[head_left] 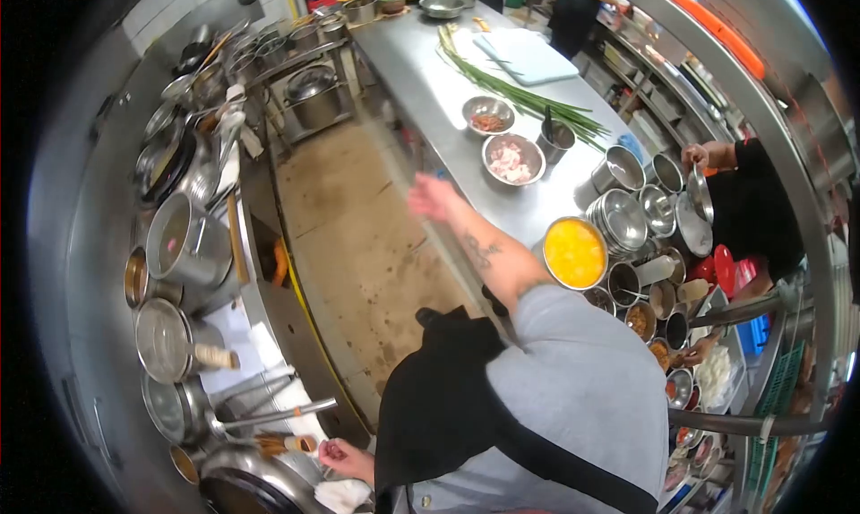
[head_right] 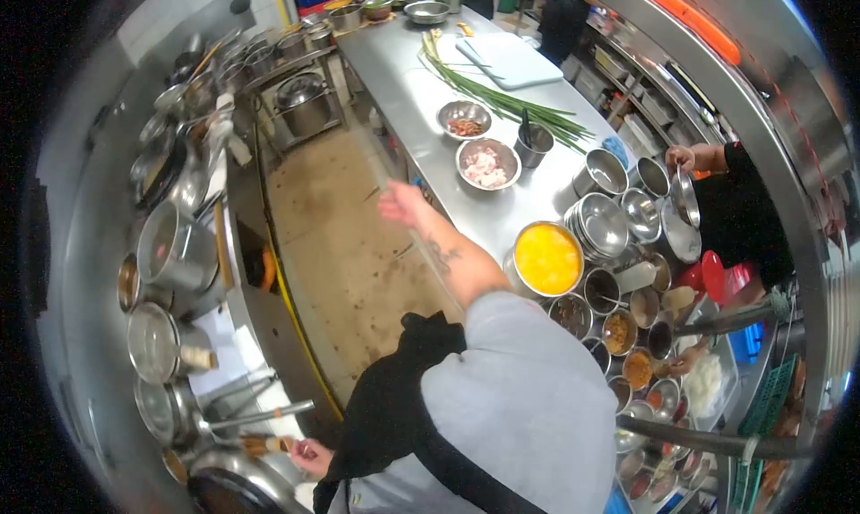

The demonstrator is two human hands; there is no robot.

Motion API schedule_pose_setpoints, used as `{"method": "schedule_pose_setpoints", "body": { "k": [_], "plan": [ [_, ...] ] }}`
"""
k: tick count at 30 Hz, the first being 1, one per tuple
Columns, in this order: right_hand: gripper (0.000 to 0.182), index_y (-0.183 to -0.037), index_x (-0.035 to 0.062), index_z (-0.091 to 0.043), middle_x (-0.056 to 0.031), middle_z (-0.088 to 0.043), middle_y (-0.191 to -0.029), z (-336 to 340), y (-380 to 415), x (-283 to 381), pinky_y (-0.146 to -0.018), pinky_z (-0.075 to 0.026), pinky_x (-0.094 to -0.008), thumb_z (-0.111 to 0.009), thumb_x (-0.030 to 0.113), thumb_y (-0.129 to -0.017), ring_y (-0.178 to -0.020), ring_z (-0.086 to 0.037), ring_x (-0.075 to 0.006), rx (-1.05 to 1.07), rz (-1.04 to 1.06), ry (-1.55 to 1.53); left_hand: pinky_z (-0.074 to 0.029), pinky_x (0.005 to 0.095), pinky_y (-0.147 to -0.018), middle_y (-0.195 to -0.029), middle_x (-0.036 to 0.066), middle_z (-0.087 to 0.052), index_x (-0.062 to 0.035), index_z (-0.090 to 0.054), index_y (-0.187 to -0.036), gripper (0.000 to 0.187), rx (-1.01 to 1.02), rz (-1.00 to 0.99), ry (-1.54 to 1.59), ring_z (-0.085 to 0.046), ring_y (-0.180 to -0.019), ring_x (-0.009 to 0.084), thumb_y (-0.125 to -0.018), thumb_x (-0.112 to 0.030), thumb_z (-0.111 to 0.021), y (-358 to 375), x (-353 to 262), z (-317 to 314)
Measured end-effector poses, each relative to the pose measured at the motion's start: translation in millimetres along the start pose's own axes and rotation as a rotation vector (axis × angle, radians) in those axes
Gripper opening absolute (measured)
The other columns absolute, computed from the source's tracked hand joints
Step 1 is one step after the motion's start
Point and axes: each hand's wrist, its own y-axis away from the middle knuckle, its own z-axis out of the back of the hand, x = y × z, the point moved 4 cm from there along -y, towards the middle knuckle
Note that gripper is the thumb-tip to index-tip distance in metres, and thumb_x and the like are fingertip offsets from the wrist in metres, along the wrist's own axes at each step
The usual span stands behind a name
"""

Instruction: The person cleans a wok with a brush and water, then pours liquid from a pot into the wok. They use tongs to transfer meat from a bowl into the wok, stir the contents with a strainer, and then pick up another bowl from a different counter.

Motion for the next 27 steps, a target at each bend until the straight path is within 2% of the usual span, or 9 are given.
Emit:
{"method": "schedule_pose_setpoints", "body": {
  "k": [2,4,6,8,11,15,22,25,27],
  "plan": [
    [0.073,-0.147,0.0007,-0.029,-0.0215,-0.053,-0.133,11,-39,39,-0.085,-0.053,-0.0519,-0.054,0.046,-0.096,-0.110,-0.060,-0.0380,-0.071,0.054,-0.181,-0.041,0.0229,-0.073,-0.094,0.004,-0.055,-0.0015,-0.055,-0.113,0.023,0.222,0.014,-0.021,-0.050,-0.082,0.0116,-0.090,-0.001,-0.058,1,-18,-38],
    [0.077,-0.148,-0.0007,-0.026,-0.0227,-0.051,-0.133,22,-75,61,-0.086,-0.052,-0.0511,-0.053,0.050,-0.096,-0.111,-0.059,-0.0375,-0.099,0.058,-0.372,-0.041,0.0213,-0.071,-0.092,0.004,-0.056,-0.0017,-0.056,-0.111,0.024,0.771,-0.083,-0.177,-0.051,-0.080,0.0104,-0.087,0.000,-0.061,-2,-1,-54],
    [0.079,-0.149,0.0005,-0.022,-0.0224,-0.051,-0.132,31,-94,82,-0.087,-0.051,-0.0503,-0.050,0.053,-0.096,-0.111,-0.059,-0.0369,-0.155,0.057,-0.504,-0.042,0.0201,-0.069,-0.090,0.004,-0.057,-0.0013,-0.057,-0.110,0.025,1.043,0.032,-0.282,-0.052,-0.078,0.0096,-0.085,0.000,-0.063,-4,4,-69],
    [0.080,-0.149,0.0007,-0.022,-0.0220,-0.050,-0.131,41,-104,99,-0.087,-0.051,-0.0499,-0.047,0.055,-0.097,-0.110,-0.058,-0.0359,-0.229,0.077,-0.634,-0.043,0.0207,-0.068,-0.090,0.005,-0.058,0.0000,-0.057,-0.110,0.024,1.000,0.215,-0.326,-0.053,-0.077,0.0101,-0.087,0.000,-0.062,-19,3,-66],
    [0.077,-0.146,-0.0013,-0.029,-0.0214,-0.052,-0.128,54,-116,113,-0.085,-0.051,-0.0491,-0.046,0.056,-0.097,-0.108,-0.059,-0.0341,-0.346,0.153,-0.800,-0.046,0.0234,-0.070,-0.091,0.006,-0.060,0.0026,-0.055,-0.113,0.021,0.684,0.048,-0.179,-0.055,-0.075,0.0128,-0.092,-0.002,-0.056,-46,1,-80],
    [0.068,-0.135,-0.0064,-0.042,-0.0202,-0.057,-0.120,73,-130,118,-0.074,-0.054,-0.0434,-0.050,0.050,-0.098,-0.098,-0.062,-0.0306,-0.524,0.229,-0.905,-0.046,0.0225,-0.072,-0.091,0.006,-0.060,0.0007,-0.055,-0.111,0.017,0.526,-0.090,-0.062,-0.056,-0.076,0.0122,-0.094,-0.004,-0.056,-31,-98,-170],
    [0.043,-0.103,-0.0116,-0.060,-0.0174,-0.064,-0.093,67,-107,119,-0.057,-0.055,-0.0342,-0.054,0.030,-0.097,-0.069,-0.065,-0.0250,-0.847,0.381,-0.774,-0.048,0.0220,-0.070,-0.088,0.005,-0.062,-0.0011,-0.057,-0.105,0.011,0.682,0.092,-0.033,-0.058,-0.076,0.0092,-0.095,-0.006,-0.059,-4,-87,-205],
    [0.040,-0.088,-0.0098,-0.061,-0.0140,-0.064,-0.081,26,-71,87,-0.054,-0.052,-0.0361,-0.055,0.029,-0.096,-0.062,-0.063,-0.0222,-0.668,0.402,-0.463,-0.049,0.0224,-0.071,-0.090,0.006,-0.063,-0.0011,-0.058,-0.104,0.010,0.641,0.081,0.005,-0.058,-0.077,0.0098,-0.096,-0.007,-0.058,-17,-80,-187],
    [0.033,-0.095,-0.0077,-0.059,-0.0153,-0.066,-0.084,-15,-8,54,-0.061,-0.053,-0.0386,-0.055,0.025,-0.096,-0.068,-0.067,-0.0237,-0.443,0.348,-0.117,-0.049,0.0231,-0.071,-0.092,0.006,-0.062,-0.0009,-0.058,-0.105,0.010,0.557,0.146,0.118,-0.058,-0.078,0.0108,-0.097,-0.008,-0.058,-18,-101,-176]
  ]
}}
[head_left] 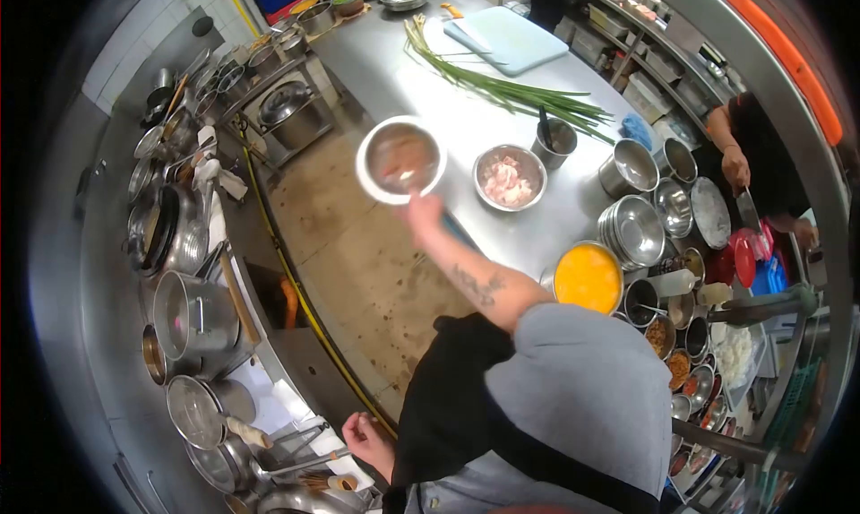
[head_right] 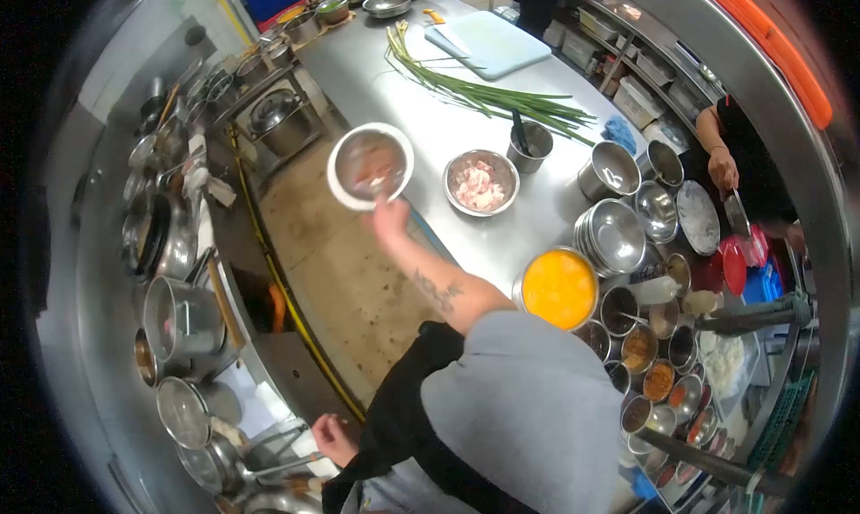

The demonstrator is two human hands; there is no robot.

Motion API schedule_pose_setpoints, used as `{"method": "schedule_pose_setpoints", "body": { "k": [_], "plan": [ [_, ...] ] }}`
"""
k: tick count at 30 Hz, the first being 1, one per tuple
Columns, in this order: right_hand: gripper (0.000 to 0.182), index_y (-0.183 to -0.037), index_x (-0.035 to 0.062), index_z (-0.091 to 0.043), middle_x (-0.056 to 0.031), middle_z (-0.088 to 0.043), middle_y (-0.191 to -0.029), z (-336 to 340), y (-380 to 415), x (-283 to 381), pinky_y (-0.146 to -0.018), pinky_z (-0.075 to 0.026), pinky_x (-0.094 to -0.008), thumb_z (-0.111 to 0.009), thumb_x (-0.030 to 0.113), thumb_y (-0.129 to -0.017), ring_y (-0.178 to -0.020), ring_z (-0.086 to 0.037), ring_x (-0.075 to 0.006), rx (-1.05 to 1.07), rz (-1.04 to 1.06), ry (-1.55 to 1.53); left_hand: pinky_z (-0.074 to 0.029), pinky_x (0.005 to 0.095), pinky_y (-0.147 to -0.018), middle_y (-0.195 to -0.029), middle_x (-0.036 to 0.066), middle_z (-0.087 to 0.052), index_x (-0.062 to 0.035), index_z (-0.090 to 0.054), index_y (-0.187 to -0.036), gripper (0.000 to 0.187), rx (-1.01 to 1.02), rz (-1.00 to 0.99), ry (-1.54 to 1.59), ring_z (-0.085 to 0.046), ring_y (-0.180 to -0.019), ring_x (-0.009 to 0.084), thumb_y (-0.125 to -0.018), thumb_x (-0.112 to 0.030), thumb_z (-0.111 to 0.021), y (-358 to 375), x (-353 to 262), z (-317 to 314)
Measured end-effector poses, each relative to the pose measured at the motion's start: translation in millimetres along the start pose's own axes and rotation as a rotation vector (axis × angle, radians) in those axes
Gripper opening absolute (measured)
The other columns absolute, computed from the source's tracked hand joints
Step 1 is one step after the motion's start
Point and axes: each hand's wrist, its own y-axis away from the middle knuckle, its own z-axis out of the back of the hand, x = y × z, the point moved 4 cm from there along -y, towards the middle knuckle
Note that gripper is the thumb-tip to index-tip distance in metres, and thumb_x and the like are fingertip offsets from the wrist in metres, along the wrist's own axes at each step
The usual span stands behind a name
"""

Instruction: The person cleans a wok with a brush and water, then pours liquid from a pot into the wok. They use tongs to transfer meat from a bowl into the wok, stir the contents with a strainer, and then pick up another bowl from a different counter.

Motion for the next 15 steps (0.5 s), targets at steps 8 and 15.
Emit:
{"method": "schedule_pose_setpoints", "body": {
  "k": [8,15],
  "plan": [
    [0.020,-0.098,-0.0013,-0.067,-0.0083,-0.069,-0.081,19,347,-106,-0.056,-0.059,-0.0303,-0.054,0.014,-0.094,-0.065,-0.067,-0.0154,1.355,-0.480,0.450,-0.053,0.0267,-0.063,-0.113,0.010,-0.060,-0.0044,-0.046,-0.118,0.024,-0.279,0.100,0.244,-0.061,-0.086,0.0140,-0.101,-0.020,-0.054,87,-1,92],
    [0.036,-0.111,-0.0021,-0.065,-0.0131,-0.069,-0.095,39,483,-144,-0.078,-0.054,-0.0327,-0.063,0.030,-0.094,-0.091,-0.067,-0.0210,2.165,-0.119,0.908,-0.048,0.0247,-0.059,-0.086,0.003,-0.055,-0.0069,-0.045,-0.088,0.012,-0.500,0.207,0.275,-0.053,-0.073,0.0098,-0.092,-0.004,-0.057,210,77,221]
  ]
}}
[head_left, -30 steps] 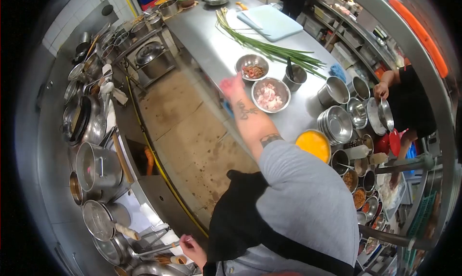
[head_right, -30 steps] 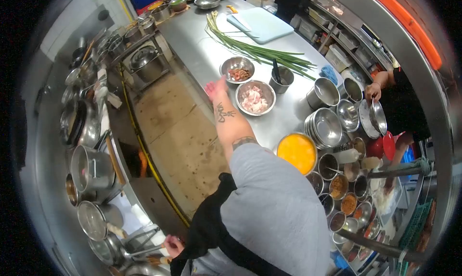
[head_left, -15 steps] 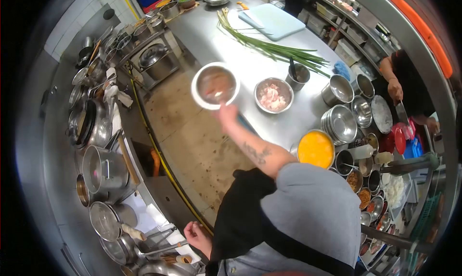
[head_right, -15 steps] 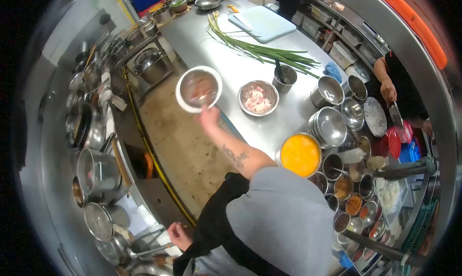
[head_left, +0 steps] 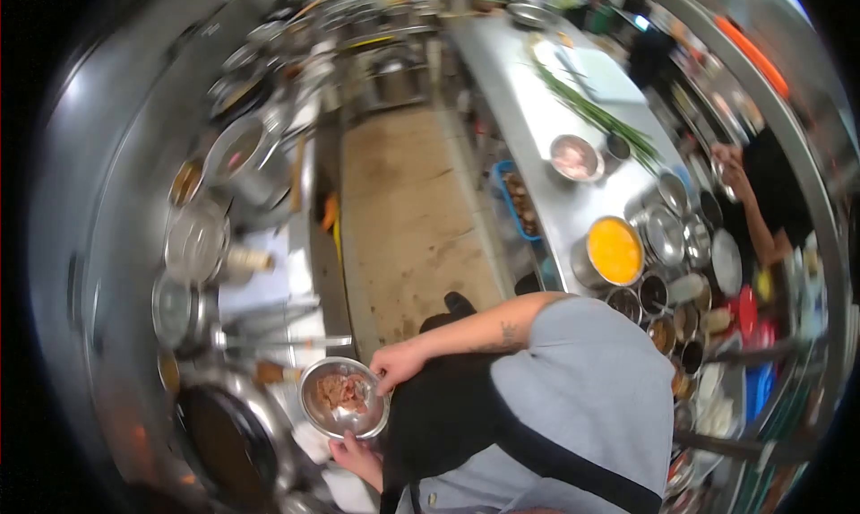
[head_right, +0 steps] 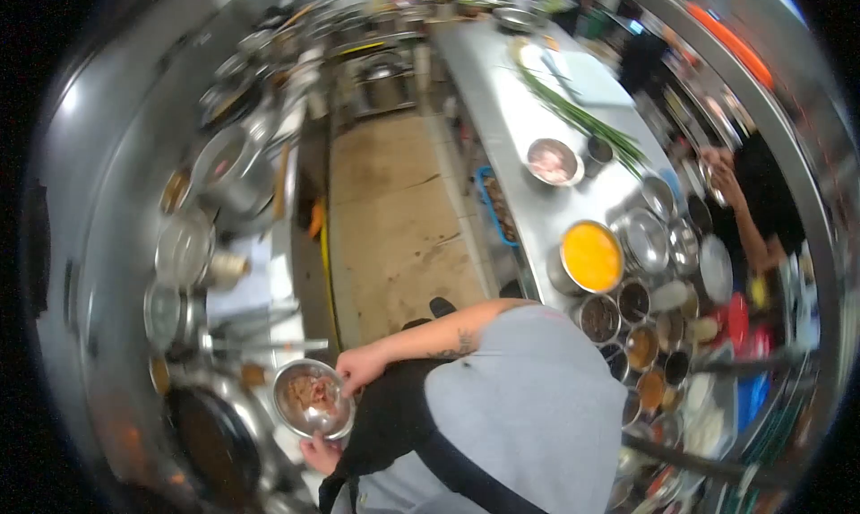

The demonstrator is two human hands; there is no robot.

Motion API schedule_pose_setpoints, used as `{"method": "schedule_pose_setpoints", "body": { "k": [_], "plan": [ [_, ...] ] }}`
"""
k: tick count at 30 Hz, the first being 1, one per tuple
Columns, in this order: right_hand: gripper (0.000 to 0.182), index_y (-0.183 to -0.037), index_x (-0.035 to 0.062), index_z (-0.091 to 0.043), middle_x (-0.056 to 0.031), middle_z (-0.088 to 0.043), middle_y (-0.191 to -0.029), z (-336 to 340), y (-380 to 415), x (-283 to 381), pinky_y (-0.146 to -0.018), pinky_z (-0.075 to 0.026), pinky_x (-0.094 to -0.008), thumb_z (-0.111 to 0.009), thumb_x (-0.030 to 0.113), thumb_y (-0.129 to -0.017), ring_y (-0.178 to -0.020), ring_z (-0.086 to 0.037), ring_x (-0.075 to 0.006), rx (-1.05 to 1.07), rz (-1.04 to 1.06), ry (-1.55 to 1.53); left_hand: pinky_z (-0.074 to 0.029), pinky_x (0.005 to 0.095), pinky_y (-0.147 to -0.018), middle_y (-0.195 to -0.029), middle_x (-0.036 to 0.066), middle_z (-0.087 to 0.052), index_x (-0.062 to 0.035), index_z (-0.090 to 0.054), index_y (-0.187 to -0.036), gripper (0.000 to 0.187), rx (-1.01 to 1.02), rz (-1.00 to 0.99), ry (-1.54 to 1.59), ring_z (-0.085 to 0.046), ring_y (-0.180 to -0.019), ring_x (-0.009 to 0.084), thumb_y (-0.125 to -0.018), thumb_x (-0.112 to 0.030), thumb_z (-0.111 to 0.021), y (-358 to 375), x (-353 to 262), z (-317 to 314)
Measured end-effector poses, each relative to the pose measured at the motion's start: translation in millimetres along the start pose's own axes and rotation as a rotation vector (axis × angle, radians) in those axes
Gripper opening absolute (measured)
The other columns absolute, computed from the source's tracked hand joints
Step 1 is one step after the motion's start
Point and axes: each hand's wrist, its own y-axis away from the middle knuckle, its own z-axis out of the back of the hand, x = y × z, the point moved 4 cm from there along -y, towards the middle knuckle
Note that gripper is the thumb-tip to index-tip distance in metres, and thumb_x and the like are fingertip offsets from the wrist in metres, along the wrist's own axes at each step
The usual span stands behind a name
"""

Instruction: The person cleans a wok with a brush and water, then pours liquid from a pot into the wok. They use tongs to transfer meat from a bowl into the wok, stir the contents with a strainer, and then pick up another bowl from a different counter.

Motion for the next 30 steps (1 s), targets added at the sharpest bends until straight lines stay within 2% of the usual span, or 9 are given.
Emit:
{"method": "schedule_pose_setpoints", "body": {
  "k": [2,6,8,10,12,14,18,24,30],
  "plan": [
    [0.047,-0.125,0.0002,-0.061,-0.0175,-0.064,-0.119,-27,13,14,-0.099,-0.047,-0.0350,-0.061,0.038,-0.096,-0.117,-0.060,-0.0255,0.295,0.141,0.058,-0.044,0.0228,-0.058,-0.085,0.002,-0.055,-0.0063,-0.047,-0.088,0.011,-0.127,-0.015,-0.042,-0.051,-0.069,0.0085,-0.091,-0.003,-0.057,26,1,32],
    [0.078,-0.155,0.0104,-0.024,-0.0180,-0.020,-0.159,-24,64,1,-0.120,-0.011,-0.0390,-0.045,0.059,-0.097,-0.149,-0.011,-0.0276,0.406,-0.289,0.065,-0.037,0.0212,-0.054,-0.082,-0.001,-0.056,-0.0042,-0.053,-0.087,0.007,-0.376,-0.053,0.227,-0.047,-0.064,0.0050,-0.089,-0.003,-0.059,69,-20,71],
    [0.070,-0.145,0.0098,-0.044,-0.0191,-0.043,-0.147,-12,79,-4,-0.115,-0.027,-0.0382,-0.047,0.060,-0.096,-0.143,-0.031,-0.0282,0.303,-0.440,0.144,-0.037,0.0201,-0.053,-0.081,-0.001,-0.057,-0.0060,-0.051,-0.085,0.009,-0.488,-0.089,0.292,-0.048,-0.063,0.0047,-0.090,-0.003,-0.058,77,-6,97],
    [0.053,-0.110,0.0053,-0.070,-0.0211,-0.068,-0.107,18,63,-2,-0.091,-0.048,-0.0394,-0.054,0.053,-0.094,-0.107,-0.064,-0.0284,0.356,-0.785,0.530,-0.040,0.0204,-0.053,-0.081,0.000,-0.058,-0.0070,-0.050,-0.084,0.011,-0.582,-0.104,0.365,-0.051,-0.063,0.0060,-0.091,-0.003,-0.058,89,9,112],
    [0.043,-0.076,0.0006,-0.069,-0.0204,-0.065,-0.070,47,16,-51,-0.066,-0.050,-0.0434,-0.061,0.040,-0.090,-0.064,-0.062,-0.0303,0.146,-0.435,1.058,-0.044,0.0213,-0.054,-0.081,0.001,-0.058,-0.0076,-0.049,-0.082,0.014,-0.646,-0.126,0.447,-0.053,-0.063,0.0071,-0.092,-0.003,-0.058,95,17,124],
    [0.036,-0.070,-0.0013,-0.066,-0.0242,-0.062,-0.068,54,-52,-23,-0.063,-0.050,-0.0460,-0.062,0.031,-0.086,-0.060,-0.059,-0.0365,-0.090,-0.330,0.705,-0.048,0.0227,-0.054,-0.081,0.001,-0.058,-0.0079,-0.048,-0.081,0.015,-0.724,-0.156,0.516,-0.055,-0.063,0.0080,-0.092,-0.003,-0.058,105,19,130],
    [0.026,-0.086,-0.0017,-0.067,-0.0254,-0.067,-0.084,77,-185,-15,-0.075,-0.053,-0.0446,-0.062,0.023,-0.083,-0.084,-0.067,-0.0402,-0.422,0.086,0.735,-0.051,0.0249,-0.056,-0.081,0.002,-0.058,-0.0075,-0.049,-0.083,0.014,-0.794,-0.147,0.520,-0.057,-0.065,0.0095,-0.092,-0.002,-0.057,127,24,131],
    [0.031,-0.105,-0.0054,-0.061,-0.0304,-0.062,-0.113,130,-287,-60,-0.091,-0.050,-0.0459,-0.058,0.010,-0.078,-0.107,-0.059,-0.0438,-0.391,-0.076,1.054,-0.049,0.0278,-0.054,-0.078,0.001,-0.059,-0.0108,-0.048,-0.081,0.017,-0.945,-0.176,0.565,-0.058,-0.066,0.0112,-0.092,-0.007,-0.060,142,17,118],
    [0.042,-0.109,-0.0073,-0.056,-0.0302,-0.064,-0.109,135,-319,-81,-0.092,-0.051,-0.0456,-0.067,0.013,-0.074,-0.106,-0.062,-0.0435,-0.168,-0.253,1.081,-0.053,0.0288,-0.056,-0.076,0.004,-0.059,-0.0081,-0.047,-0.080,0.018,-1.074,-0.219,0.647,-0.059,-0.062,0.0127,-0.092,-0.005,-0.060,118,-9,99]
  ]
}}
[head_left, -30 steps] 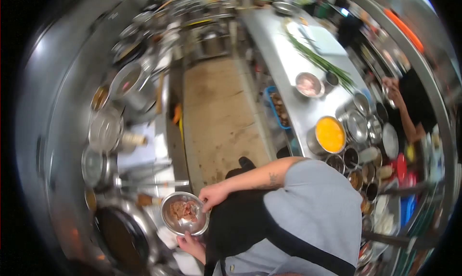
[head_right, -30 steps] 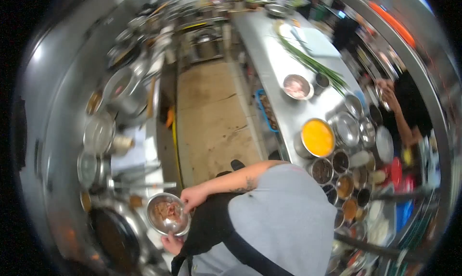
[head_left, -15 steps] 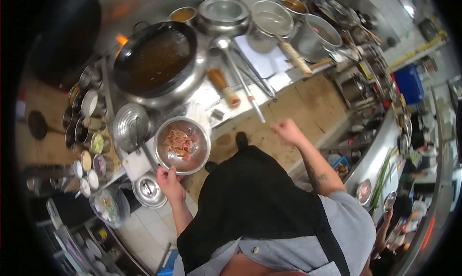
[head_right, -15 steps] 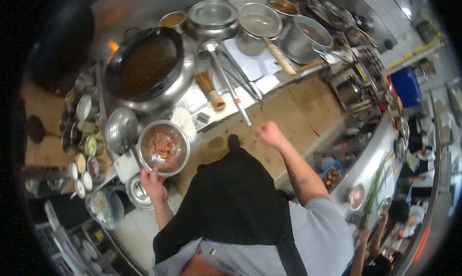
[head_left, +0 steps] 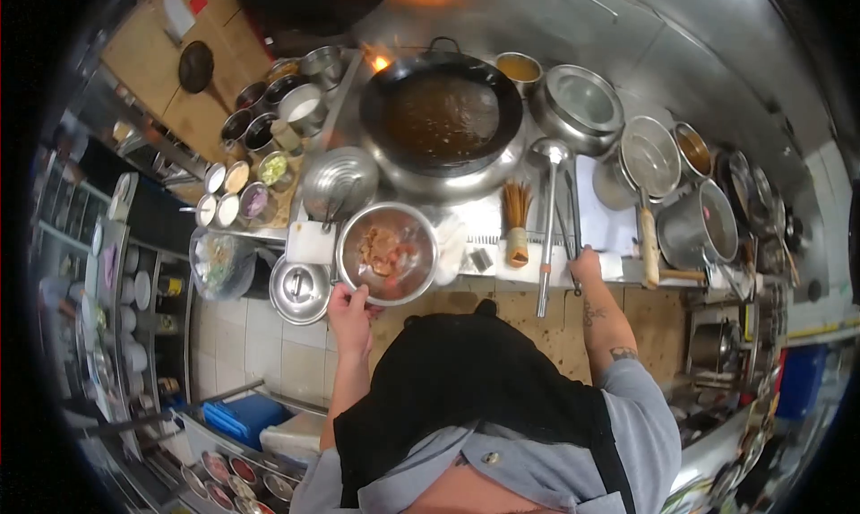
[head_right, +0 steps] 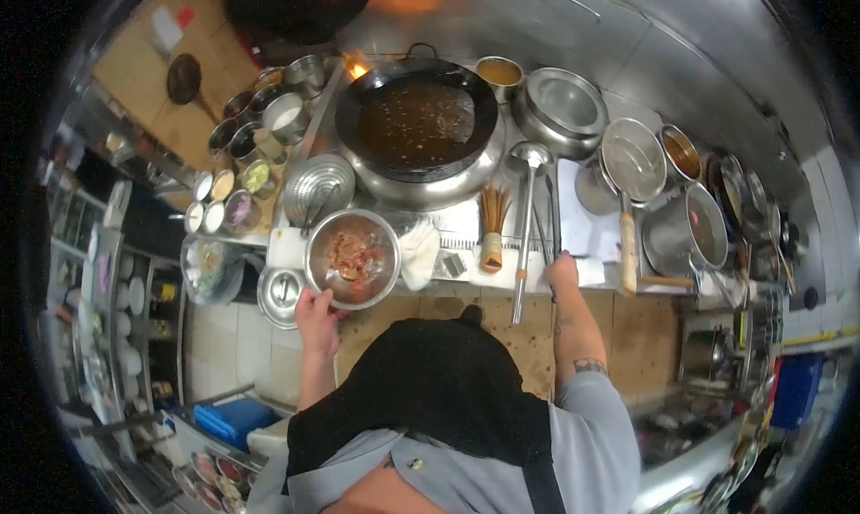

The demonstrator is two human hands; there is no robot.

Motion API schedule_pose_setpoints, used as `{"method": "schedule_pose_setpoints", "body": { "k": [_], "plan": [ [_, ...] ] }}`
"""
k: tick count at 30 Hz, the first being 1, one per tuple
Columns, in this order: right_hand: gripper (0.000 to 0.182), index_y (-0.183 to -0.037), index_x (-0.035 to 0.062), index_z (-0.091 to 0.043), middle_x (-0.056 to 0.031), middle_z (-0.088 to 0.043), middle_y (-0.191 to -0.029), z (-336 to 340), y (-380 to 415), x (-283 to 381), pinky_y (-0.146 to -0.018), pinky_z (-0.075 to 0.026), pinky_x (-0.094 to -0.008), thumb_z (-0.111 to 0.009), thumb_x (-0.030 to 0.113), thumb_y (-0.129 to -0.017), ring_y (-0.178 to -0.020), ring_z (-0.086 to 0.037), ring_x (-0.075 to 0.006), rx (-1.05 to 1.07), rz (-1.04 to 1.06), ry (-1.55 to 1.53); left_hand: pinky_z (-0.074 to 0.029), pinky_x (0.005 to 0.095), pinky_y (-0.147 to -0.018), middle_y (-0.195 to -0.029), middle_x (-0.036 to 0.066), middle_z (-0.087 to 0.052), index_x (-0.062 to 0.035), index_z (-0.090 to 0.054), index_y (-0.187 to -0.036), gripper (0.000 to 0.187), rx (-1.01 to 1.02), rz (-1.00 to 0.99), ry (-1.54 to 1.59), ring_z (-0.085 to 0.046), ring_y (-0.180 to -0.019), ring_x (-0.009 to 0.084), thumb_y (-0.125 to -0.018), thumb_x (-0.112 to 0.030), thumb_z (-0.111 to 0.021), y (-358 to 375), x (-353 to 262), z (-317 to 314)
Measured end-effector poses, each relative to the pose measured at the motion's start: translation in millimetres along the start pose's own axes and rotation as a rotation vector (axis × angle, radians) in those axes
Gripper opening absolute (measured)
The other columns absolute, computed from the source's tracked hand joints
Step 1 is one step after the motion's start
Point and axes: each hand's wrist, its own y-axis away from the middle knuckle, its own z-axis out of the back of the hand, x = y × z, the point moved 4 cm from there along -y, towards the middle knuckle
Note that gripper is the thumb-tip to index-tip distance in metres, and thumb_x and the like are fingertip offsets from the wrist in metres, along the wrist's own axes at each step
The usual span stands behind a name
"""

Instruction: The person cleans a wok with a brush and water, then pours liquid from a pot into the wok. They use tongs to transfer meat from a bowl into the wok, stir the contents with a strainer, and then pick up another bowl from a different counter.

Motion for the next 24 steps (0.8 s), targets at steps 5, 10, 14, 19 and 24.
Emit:
{"method": "schedule_pose_setpoints", "body": {
  "k": [5,10,14,19,24],
  "plan": [
    [0.053,-0.108,-0.0076,-0.056,-0.0285,-0.067,-0.100,-3,-24,-8,-0.086,-0.054,-0.0437,-0.076,0.020,-0.068,-0.099,-0.065,-0.0422,0.093,0.099,0.111,-0.056,0.0313,-0.056,-0.076,0.004,-0.058,-0.0077,-0.046,-0.079,0.019,-0.051,-0.008,0.034,-0.059,-0.063,0.0131,-0.093,-0.005,-0.060,-10,6,-31],
    [0.052,-0.107,-0.0077,-0.056,-0.0281,-0.067,-0.100,-6,-28,-12,-0.087,-0.054,-0.0428,-0.074,0.022,-0.069,-0.098,-0.066,-0.0413,0.097,0.122,0.097,-0.057,0.0313,-0.057,-0.076,0.004,-0.058,-0.0080,-0.046,-0.079,0.020,-0.082,-0.009,0.011,-0.059,-0.064,0.0124,-0.093,-0.004,-0.059,-20,14,-37],
    [0.038,-0.098,-0.0092,-0.062,-0.0299,-0.067,-0.093,8,-22,-18,-0.083,-0.054,-0.0446,-0.068,0.018,-0.072,-0.094,-0.065,-0.0440,-0.080,0.107,0.174,-0.056,0.0286,-0.056,-0.076,0.003,-0.057,-0.0087,-0.045,-0.079,0.020,-0.124,-0.013,-0.022,-0.059,-0.064,0.0118,-0.093,-0.005,-0.059,-20,16,-42],
    [0.040,-0.097,-0.0103,-0.065,-0.0343,-0.065,-0.098,34,-11,-35,-0.087,-0.051,-0.0471,-0.067,0.024,-0.078,-0.099,-0.063,-0.0451,-0.105,-0.092,-0.171,-0.055,0.0262,-0.055,-0.079,0.003,-0.058,-0.0084,-0.047,-0.080,0.019,-0.104,0.003,-0.012,-0.059,-0.065,0.0112,-0.093,-0.006,-0.060,-36,19,-35],
    [0.052,-0.119,-0.0082,-0.061,-0.0273,-0.069,-0.097,79,65,5,-0.081,-0.052,-0.0389,-0.068,0.033,-0.087,-0.093,-0.068,-0.0340,-0.515,-0.049,-0.399,-0.055,0.0261,-0.055,-0.080,0.003,-0.057,-0.0071,-0.049,-0.082,0.016,-0.064,-0.033,-0.106,-0.061,-0.069,0.0133,-0.092,-0.006,-0.061,-66,8,-34]
  ]
}}
